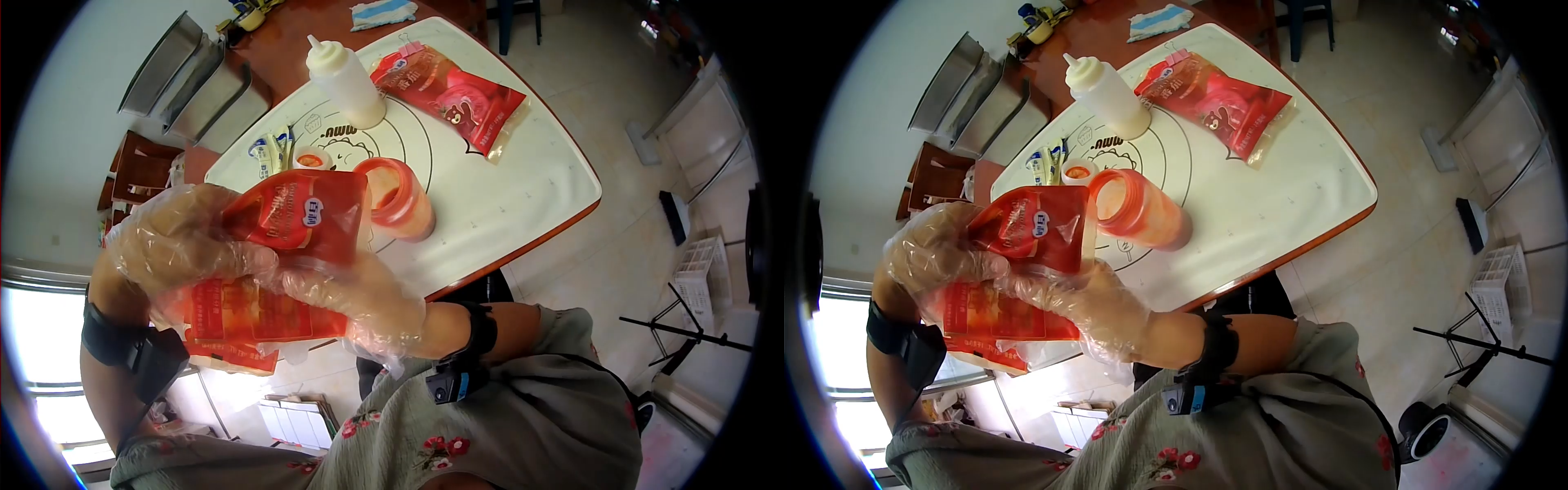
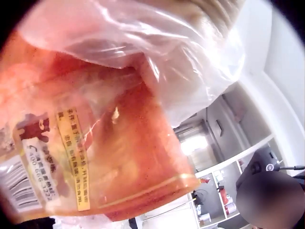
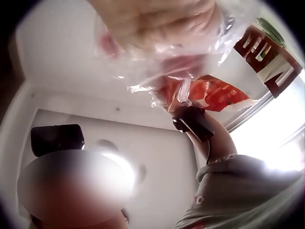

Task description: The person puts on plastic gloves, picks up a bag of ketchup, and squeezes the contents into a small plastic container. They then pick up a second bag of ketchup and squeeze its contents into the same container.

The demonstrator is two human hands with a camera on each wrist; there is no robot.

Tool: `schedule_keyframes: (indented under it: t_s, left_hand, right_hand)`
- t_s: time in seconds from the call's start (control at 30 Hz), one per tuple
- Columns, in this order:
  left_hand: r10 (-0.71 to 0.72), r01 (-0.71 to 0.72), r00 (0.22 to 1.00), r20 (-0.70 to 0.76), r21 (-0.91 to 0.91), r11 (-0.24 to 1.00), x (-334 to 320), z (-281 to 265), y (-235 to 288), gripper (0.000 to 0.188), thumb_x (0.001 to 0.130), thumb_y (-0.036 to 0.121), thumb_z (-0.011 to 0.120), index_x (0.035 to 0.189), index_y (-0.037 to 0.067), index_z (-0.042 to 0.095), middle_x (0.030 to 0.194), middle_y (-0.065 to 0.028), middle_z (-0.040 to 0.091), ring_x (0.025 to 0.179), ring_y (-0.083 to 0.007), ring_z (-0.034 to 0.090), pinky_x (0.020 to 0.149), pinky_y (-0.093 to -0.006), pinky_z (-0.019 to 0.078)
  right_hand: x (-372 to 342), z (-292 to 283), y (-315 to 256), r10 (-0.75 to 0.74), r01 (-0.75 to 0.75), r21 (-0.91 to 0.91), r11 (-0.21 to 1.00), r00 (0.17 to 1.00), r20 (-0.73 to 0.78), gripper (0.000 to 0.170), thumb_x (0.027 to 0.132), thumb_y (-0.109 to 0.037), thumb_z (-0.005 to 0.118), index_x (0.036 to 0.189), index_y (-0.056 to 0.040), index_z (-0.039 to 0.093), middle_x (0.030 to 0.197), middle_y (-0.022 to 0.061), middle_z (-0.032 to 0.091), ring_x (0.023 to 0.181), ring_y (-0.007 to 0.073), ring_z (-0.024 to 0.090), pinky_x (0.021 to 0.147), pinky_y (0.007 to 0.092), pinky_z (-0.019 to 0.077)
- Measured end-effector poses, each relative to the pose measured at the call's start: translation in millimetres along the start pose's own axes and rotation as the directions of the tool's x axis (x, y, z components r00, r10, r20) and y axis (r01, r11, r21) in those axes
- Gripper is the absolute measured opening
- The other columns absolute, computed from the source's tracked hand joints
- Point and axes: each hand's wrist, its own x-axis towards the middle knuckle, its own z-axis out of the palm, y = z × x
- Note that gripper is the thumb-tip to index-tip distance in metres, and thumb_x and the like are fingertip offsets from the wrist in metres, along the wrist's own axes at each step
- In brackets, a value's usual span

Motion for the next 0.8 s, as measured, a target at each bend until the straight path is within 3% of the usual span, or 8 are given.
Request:
schedule_keyframes:
  t_s: [0.13, 0.17, 0.23, 0.3, 0.37, 0.53, 0.63, 0.8]
  left_hand:
    - [-0.176, 0.176, 0.984, -0.001, 0.078, 0.981, 1.8, 0.7, 11.8, 0.048, 0.067, 0.033, 0.082, 0.099, 0.002, 0.065, 0.082, -0.0114, 0.063, 0.070, -0.0202, 0.062, 0.064, -0.0306, 0.0506]
    - [0.175, -0.161, 0.984, -0.034, 0.254, 0.954, 2.6, 1.4, -1.8, 0.046, 0.066, 0.031, 0.082, 0.100, 0.005, 0.066, 0.084, -0.0118, 0.062, 0.071, -0.0215, 0.062, 0.064, -0.0308, 0.0504]
    - [0.768, -0.669, 0.635, 0.085, 0.557, 0.492, 5.1, 2.5, -30.6, 0.044, 0.064, 0.026, 0.082, 0.103, 0.010, 0.068, 0.089, -0.0126, 0.059, 0.075, -0.0241, 0.060, 0.064, -0.0314, 0.0500]
    - [0.448, -0.429, 0.894, 0.032, 0.357, 0.830, -0.2, 1.0, -14.6, 0.044, 0.063, 0.024, 0.081, 0.104, 0.015, 0.069, 0.092, -0.0131, 0.057, 0.077, -0.0262, 0.059, 0.065, -0.0315, 0.0496]
    - [0.393, -0.386, 0.919, 0.046, 0.318, 0.866, -0.2, 0.2, -10.9, 0.045, 0.063, 0.023, 0.081, 0.106, 0.017, 0.069, 0.093, -0.0133, 0.056, 0.077, -0.0272, 0.058, 0.065, -0.0317, 0.0495]
    - [0.740, -0.646, 0.667, 0.088, 0.564, 0.515, 10.7, 0.5, -30.5, 0.041, 0.067, 0.026, 0.080, 0.103, 0.008, 0.068, 0.089, -0.0142, 0.060, 0.074, -0.0244, 0.060, 0.063, -0.0316, 0.0502]
    - [-0.075, 0.084, 0.995, -0.068, 0.133, 0.988, 5.8, 2.3, 18.3, 0.037, 0.075, 0.030, 0.076, 0.093, -0.001, 0.066, 0.080, -0.0135, 0.064, 0.067, -0.0198, 0.062, 0.060, -0.0305, 0.0505]
    - [-0.145, 0.147, 0.984, 0.106, -0.007, 0.989, 17.1, -3.3, 20.1, 0.039, 0.080, 0.033, 0.072, 0.088, -0.005, 0.062, 0.070, -0.0112, 0.064, 0.060, -0.0166, 0.062, 0.056, -0.0295, 0.0501]
  right_hand:
    - [3.3, -4.1, 10.7, 0.039, -0.034, 0.094, 0.995, 0.998, -0.053, 0.034, 0.091, -0.022, 0.061, 0.119, -0.0025, 0.057, 0.112, 0.0028, 0.062, 0.101, 0.0116, 0.057, 0.090, 0.0301, 0.0466]
    - [3.7, -5.9, 12.9, 0.042, -0.037, 0.088, 0.995, 0.998, -0.053, 0.035, 0.091, -0.023, 0.061, 0.119, -0.0023, 0.057, 0.111, 0.0030, 0.062, 0.100, 0.0116, 0.057, 0.090, 0.0301, 0.0467]
    - [4.8, -9.1, 15.0, 0.046, -0.042, 0.074, 0.996, 0.998, -0.053, 0.037, 0.091, -0.027, 0.061, 0.119, -0.0019, 0.057, 0.110, 0.0034, 0.063, 0.100, 0.0117, 0.057, 0.089, 0.0301, 0.0468]
    - [5.0, -9.6, 15.4, 0.051, -0.047, 0.071, 0.996, 0.997, -0.056, 0.040, 0.091, -0.030, 0.061, 0.119, -0.0019, 0.057, 0.110, 0.0040, 0.062, 0.099, 0.0117, 0.058, 0.088, 0.0301, 0.0472]
    - [4.9, -7.9, 14.3, 0.064, -0.059, 0.082, 0.995, 0.996, -0.064, 0.042, 0.091, -0.033, 0.060, 0.120, -0.0021, 0.057, 0.111, 0.0046, 0.062, 0.098, 0.0116, 0.058, 0.087, 0.0299, 0.0479]
    - [0.5, -1.9, 3.4, 0.112, -0.106, 0.100, 0.989, 0.992, -0.062, 0.045, 0.091, -0.037, 0.060, 0.121, -0.0034, 0.056, 0.112, 0.0061, 0.061, 0.098, 0.0138, 0.058, 0.079, 0.0322, 0.0525]
    - [-1.9, 3.0, -2.7, 0.167, -0.155, 0.192, 0.969, 0.985, -0.045, 0.047, 0.090, -0.040, 0.060, 0.119, -0.0038, 0.056, 0.110, 0.0055, 0.061, 0.097, 0.0151, 0.059, 0.069, 0.0331, 0.0552]
    - [0.5, 4.7, 1.4, 0.219, -0.187, 0.185, 0.965, 0.961, -0.170, 0.049, 0.088, -0.047, 0.060, 0.112, -0.0041, 0.057, 0.092, 0.0061, 0.062, 0.072, 0.0148, 0.060, 0.053, 0.0292, 0.0516]
